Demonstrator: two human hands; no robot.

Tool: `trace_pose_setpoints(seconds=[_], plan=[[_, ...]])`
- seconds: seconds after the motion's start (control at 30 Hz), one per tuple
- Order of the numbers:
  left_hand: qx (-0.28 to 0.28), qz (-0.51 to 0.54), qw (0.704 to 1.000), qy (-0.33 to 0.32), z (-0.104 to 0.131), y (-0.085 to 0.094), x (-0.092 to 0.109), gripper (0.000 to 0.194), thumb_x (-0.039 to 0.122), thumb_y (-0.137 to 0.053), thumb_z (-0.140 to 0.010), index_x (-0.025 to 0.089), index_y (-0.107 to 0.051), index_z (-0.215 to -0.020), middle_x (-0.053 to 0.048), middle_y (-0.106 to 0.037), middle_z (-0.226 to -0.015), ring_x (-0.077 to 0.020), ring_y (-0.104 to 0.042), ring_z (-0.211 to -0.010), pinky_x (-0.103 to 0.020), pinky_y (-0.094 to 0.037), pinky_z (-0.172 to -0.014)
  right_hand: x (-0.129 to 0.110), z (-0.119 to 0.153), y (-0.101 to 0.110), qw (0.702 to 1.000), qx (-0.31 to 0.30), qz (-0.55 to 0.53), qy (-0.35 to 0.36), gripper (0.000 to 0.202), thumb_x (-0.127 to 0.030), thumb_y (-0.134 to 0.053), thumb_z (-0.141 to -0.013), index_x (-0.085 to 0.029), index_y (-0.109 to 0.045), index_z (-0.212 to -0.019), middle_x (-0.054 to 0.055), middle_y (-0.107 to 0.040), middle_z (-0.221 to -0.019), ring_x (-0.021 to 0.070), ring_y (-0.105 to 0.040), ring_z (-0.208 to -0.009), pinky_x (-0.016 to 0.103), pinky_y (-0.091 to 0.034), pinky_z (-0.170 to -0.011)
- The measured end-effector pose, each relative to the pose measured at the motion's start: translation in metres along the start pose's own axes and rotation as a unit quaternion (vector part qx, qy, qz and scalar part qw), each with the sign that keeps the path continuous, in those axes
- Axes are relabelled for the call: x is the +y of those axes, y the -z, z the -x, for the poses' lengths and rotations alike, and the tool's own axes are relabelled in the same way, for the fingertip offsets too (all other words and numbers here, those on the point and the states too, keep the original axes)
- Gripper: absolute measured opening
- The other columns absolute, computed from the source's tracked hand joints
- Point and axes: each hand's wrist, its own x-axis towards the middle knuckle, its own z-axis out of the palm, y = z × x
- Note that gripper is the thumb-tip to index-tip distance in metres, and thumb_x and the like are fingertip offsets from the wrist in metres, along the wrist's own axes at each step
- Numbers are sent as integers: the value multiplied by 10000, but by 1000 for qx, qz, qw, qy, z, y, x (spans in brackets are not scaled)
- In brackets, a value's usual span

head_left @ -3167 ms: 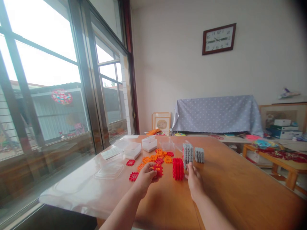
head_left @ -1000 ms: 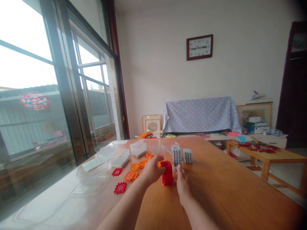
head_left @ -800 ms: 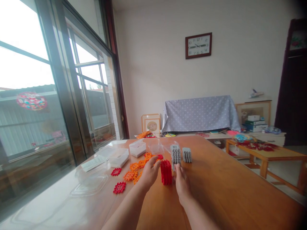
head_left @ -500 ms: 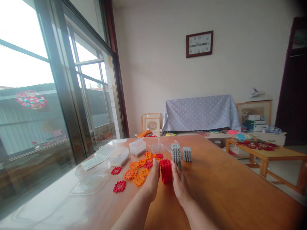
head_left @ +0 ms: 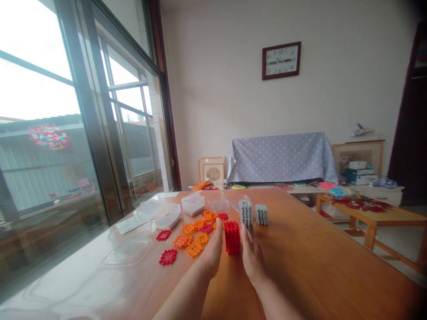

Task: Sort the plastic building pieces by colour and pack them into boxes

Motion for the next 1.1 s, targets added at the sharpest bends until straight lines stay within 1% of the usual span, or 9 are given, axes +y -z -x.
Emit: trace_pose_setpoints(seconds=[0.1, 0.23, 0.3, 0.4, 0.57, 0.7, 0.8, 0.9, 1.1], plan=[[60, 3, 998, 20, 10, 12, -6, 802, 753, -355, -944, 237, -396, -1557, -78, -280, -1675, -294, -252, -1550, -456, -331, -1223, 4, -2, 4, 999, 24, 30, -17, 735, -724, -382, -946, -205, -615, -1413, 104, -574, -1486, 278, -451, -1452, 420, -304, -1232], [134, -136, 981, -42, 30, 45, -20, 673, 576, -602, -902, 181, -519, -1441, -157, -487, -1552, -319, -424, -1458, -448, -354, -1187, 13, -5, 8, 994, 56, 88, -19, 747, -743, -343, -942, -198, -674, -1331, 134, -640, -1407, 312, -519, -1390, 429, -367, -1170], [179, -233, 953, -66, 40, 69, -28, 558, 460, -622, -895, 184, -558, -1376, -159, -567, -1468, -314, -488, -1395, -450, -364, -1161, 17, -6, 9, 991, 64, 114, -13, 738, -745, -332, -941, -196, -703, -1266, 149, -690, -1326, 324, -579, -1317, 430, -406, -1120], [239, -380, 893, -25, 55, 108, -36, 481, 317, -614, -864, 195, -569, -1328, -152, -609, -1396, -328, -520, -1325, -465, -362, -1122, 20, -8, 11, 988, 69, 139, 2, 720, -736, -313, -945, -193, -718, -1189, 155, -730, -1218, 318, -642, -1203, 411, -453, -1041], [259, -494, 827, 66, 73, 153, -42, 426, 332, -652, -820, 186, -601, -1218, -173, -635, -1290, -344, -556, -1213, -431, -406, -998, 22, -8, 13, 983, 72, 169, 7, 715, -736, -290, -943, -194, -714, -1141, 152, -744, -1120, 314, -661, -1113, 403, -463, -979], [224, -506, 831, 63, 79, 166, -42, 146, 344, -608, -862, 204, -640, -883, -108, -700, -1000, -270, -625, -1001, -335, -424, -859, 23, -9, 15, 981, 75, 177, 9, 717, -747, -288, -934, -198, -719, -1097, 146, -749, -1064, 312, -668, -1070, 399, -463, -952], [226, -475, 849, 54, 78, 166, -39, 175, 314, -531, -908, 211, -612, -791, -69, -696, -873, -224, -632, -857, -298, -402, -765, 25, -10, 15, 982, 84, 170, 6, 711, -758, -301, -923, -203, -726, -1057, 138, -753, -1029, 306, -675, -1031, 384, -480, -898], [235, -382, 893, 25, 75, 157, -38, 238, 292, -466, -928, 208, -579, -735, -34, -659, -765, -188, -603, -751, -275, -381, -703, 26, -10, 15, 983, 89, 163, -1, 698, -764, -320, -914, -209, -726, -1034, 132, -756, -1022, 300, -679, -1000, 370, -488, -850], [168, -287, 943, 30, 65, 133, -48, 248, 327, -498, -884, 186, -616, -718, -1, -621, -635, -167, -581, -631, -255, -399, -607, 26, -11, 16, 982, 94, 163, -6, 684, -768, -351, -904, -209, -726, -1027, 125, -763, -1033, 288, -682, -933, 354, -484, -793]])
